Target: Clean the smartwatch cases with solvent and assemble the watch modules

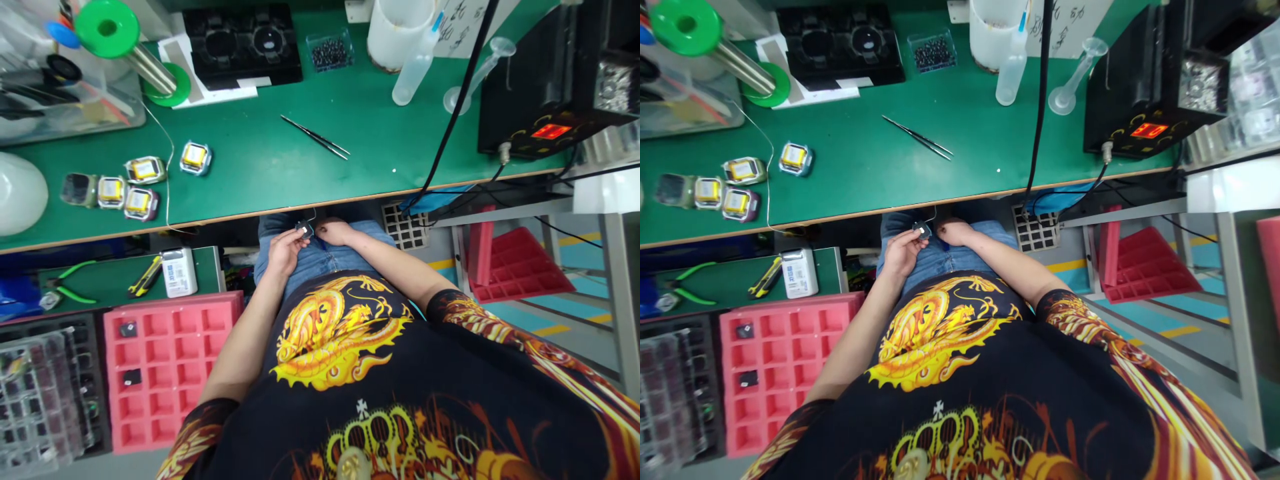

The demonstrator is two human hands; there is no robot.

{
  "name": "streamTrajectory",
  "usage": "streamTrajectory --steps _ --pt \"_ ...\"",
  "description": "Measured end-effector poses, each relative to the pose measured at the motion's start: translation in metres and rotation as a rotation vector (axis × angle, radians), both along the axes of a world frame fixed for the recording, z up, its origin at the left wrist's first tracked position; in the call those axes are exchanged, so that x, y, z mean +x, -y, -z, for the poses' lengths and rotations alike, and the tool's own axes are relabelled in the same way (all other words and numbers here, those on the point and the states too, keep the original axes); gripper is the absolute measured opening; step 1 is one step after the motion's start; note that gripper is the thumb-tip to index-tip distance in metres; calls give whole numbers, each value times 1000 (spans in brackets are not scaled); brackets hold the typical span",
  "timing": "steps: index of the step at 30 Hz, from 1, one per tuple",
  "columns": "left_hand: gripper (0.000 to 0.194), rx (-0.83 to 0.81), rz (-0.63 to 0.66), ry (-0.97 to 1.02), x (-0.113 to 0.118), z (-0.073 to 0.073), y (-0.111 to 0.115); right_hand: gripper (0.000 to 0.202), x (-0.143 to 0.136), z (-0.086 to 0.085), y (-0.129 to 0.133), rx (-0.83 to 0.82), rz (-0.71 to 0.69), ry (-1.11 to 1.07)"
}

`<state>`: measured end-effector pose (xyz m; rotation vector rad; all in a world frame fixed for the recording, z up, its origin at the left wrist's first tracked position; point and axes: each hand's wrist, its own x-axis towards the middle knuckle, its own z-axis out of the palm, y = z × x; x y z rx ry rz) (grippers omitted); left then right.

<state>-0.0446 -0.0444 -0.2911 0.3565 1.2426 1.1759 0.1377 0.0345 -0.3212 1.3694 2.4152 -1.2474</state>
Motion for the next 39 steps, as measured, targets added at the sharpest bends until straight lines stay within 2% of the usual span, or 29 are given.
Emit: streamTrajectory --steps 8,12,17,19,23,35,39 --pt "24 -1 0 2 0 0 0 24 -1 7 -7 69 252 -52" --pt "25 -3 0 8 0 -1 0 29 -1 8 -10 132 398 -58" --pt "26 -3 -7 10 0 -1 -1 29 0 8 -4 226 489 -134" --pt "26 -6 -3 10 0 0 -1 30 0 6 1 308 477 -249" --pt "25 -7 1 6 0 -1 -1 36 1 2 11 418 352 -428" --pt "26 -11 1 6 1 -4 -1 35 2 -6 17 484 255 -390" --pt "26 -15 3 3 1 -4 -1 35 3 -12 20 450 238 -366"
